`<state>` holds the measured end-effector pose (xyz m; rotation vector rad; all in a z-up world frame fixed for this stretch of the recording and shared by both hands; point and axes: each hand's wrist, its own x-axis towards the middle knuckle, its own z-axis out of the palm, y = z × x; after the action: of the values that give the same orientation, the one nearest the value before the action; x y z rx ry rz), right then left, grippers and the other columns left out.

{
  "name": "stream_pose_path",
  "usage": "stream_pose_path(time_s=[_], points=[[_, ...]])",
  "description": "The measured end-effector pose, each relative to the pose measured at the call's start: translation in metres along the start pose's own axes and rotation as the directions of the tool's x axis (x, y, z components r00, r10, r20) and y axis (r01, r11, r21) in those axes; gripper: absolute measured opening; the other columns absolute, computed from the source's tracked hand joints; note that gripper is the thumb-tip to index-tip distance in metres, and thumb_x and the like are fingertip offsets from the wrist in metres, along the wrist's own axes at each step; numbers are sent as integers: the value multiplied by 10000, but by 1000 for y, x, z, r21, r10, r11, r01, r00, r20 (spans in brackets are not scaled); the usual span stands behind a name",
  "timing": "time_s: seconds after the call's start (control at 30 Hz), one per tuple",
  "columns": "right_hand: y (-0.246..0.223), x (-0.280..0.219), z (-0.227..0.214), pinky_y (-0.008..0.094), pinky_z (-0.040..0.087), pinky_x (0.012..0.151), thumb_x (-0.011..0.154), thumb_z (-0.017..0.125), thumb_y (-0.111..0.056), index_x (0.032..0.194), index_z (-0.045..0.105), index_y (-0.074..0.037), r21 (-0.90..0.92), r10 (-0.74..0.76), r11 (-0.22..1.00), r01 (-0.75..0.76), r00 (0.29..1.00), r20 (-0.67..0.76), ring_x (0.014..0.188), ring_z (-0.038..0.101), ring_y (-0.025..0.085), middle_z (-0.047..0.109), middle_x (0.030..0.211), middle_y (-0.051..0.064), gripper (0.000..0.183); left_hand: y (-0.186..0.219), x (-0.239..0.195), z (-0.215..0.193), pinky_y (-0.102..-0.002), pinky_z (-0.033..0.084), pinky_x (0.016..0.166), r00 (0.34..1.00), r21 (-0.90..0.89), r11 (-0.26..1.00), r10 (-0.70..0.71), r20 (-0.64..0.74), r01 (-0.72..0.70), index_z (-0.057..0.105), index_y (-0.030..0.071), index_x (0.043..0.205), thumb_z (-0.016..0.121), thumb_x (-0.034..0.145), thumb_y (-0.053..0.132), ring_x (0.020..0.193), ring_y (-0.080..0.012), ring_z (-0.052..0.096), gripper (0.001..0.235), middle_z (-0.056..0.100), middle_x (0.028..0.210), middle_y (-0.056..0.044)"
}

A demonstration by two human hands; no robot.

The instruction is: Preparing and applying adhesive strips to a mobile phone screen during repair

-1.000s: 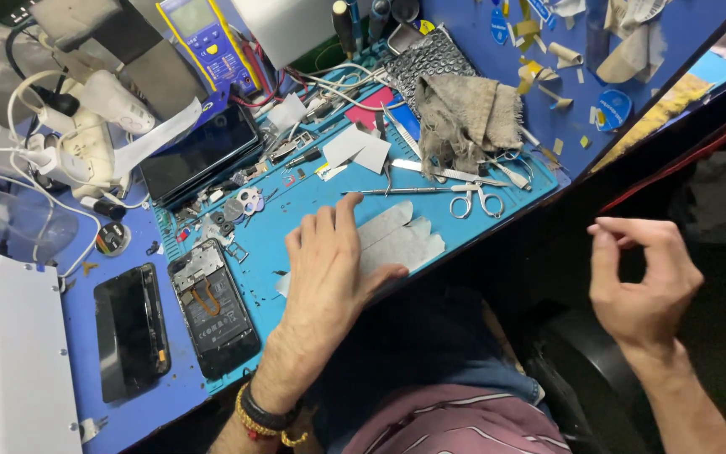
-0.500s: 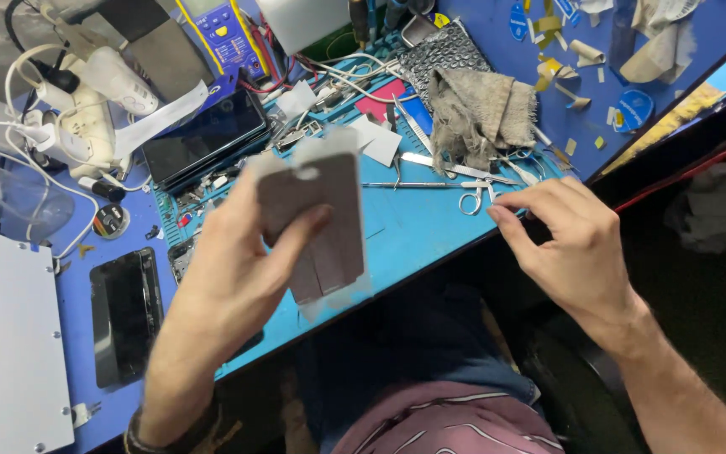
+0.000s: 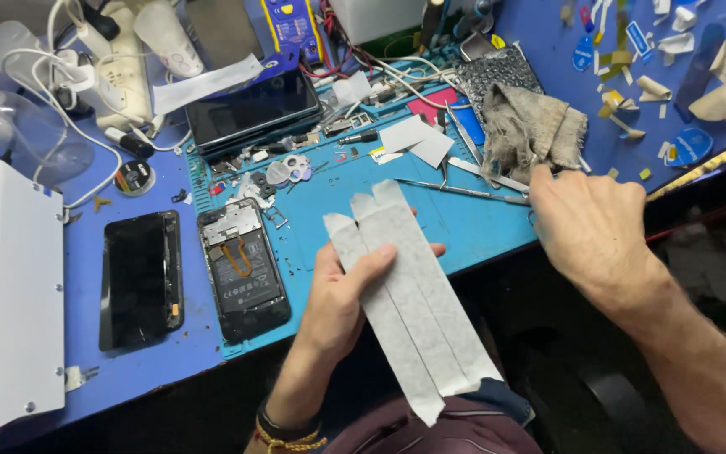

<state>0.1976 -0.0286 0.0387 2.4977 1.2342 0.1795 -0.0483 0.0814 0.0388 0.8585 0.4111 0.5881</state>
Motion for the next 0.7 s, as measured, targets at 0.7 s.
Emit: stream_pose_path(time_s=[0.7], points=[[53,-11,-1,399,650,623,883,621,-78,1210,512,-195,-429,-145,898,93,985,-92,794,826,287,715,965,-44,364,-17,14,-37,-320,638,769,997,181,981,55,55,-64,773,-37,1124,608,975,214,884,-149,742,336,807,1141,-142]])
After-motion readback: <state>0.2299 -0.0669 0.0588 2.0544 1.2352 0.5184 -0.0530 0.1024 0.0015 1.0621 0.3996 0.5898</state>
